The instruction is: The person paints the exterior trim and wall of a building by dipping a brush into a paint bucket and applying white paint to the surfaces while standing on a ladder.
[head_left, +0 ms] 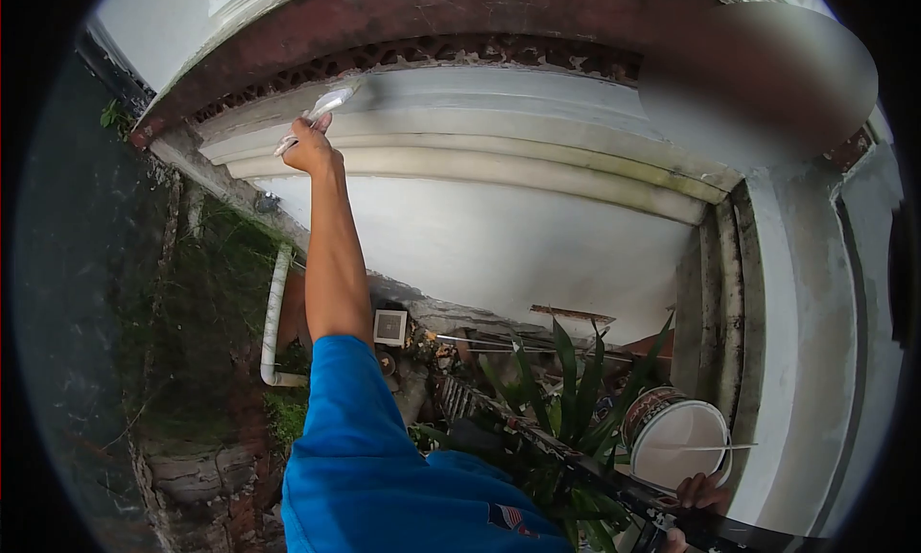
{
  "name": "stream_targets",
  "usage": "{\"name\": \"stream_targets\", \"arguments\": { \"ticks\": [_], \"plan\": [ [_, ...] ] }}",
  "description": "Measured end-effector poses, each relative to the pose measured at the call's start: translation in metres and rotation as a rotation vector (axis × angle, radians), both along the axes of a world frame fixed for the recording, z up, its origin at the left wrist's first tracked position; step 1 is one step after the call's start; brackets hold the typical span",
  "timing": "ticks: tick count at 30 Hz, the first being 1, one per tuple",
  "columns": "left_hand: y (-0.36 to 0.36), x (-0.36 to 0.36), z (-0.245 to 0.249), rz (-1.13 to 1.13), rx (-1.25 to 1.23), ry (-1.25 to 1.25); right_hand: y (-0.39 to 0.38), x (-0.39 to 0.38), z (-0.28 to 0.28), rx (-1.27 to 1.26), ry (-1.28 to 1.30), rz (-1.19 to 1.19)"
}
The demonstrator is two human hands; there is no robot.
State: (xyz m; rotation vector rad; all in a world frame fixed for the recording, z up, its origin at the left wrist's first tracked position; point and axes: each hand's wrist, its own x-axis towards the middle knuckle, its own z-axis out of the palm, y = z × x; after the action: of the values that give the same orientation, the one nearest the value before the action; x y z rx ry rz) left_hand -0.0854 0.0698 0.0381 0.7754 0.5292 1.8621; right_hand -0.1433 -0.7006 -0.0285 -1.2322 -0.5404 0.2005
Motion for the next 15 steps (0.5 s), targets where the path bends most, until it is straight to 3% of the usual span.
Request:
{"name": "stream_targets", "arguments": {
  "ticks": [2,3,6,8,11,15],
  "plan": [
    [0.026,0.008,-0.001,0.08,-0.053,-0.004,0.017,-0.007,0.016,-0.028,0.021,-0.074],
    [0.042,0.009,-0.009,0.122,-0.045,0.149,0.023,-0.01,0.021,-0.039,0.028,-0.103],
    [0.07,0.018,-0.027,0.25,0.002,0.236,0.032,-0.015,0.029,-0.067,0.048,-0.164],
    [0.077,0.029,-0.038,0.204,-0.024,0.302,0.038,-0.016,0.032,-0.074,0.049,-0.191],
    [0.055,0.052,-0.049,0.168,-0.014,0.332,0.042,-0.017,0.039,-0.088,0.067,-0.196],
    [-0.033,0.088,-0.031,0.024,-0.055,0.354,0.044,-0.017,0.036,-0.064,0.05,-0.207]
  ]
}}
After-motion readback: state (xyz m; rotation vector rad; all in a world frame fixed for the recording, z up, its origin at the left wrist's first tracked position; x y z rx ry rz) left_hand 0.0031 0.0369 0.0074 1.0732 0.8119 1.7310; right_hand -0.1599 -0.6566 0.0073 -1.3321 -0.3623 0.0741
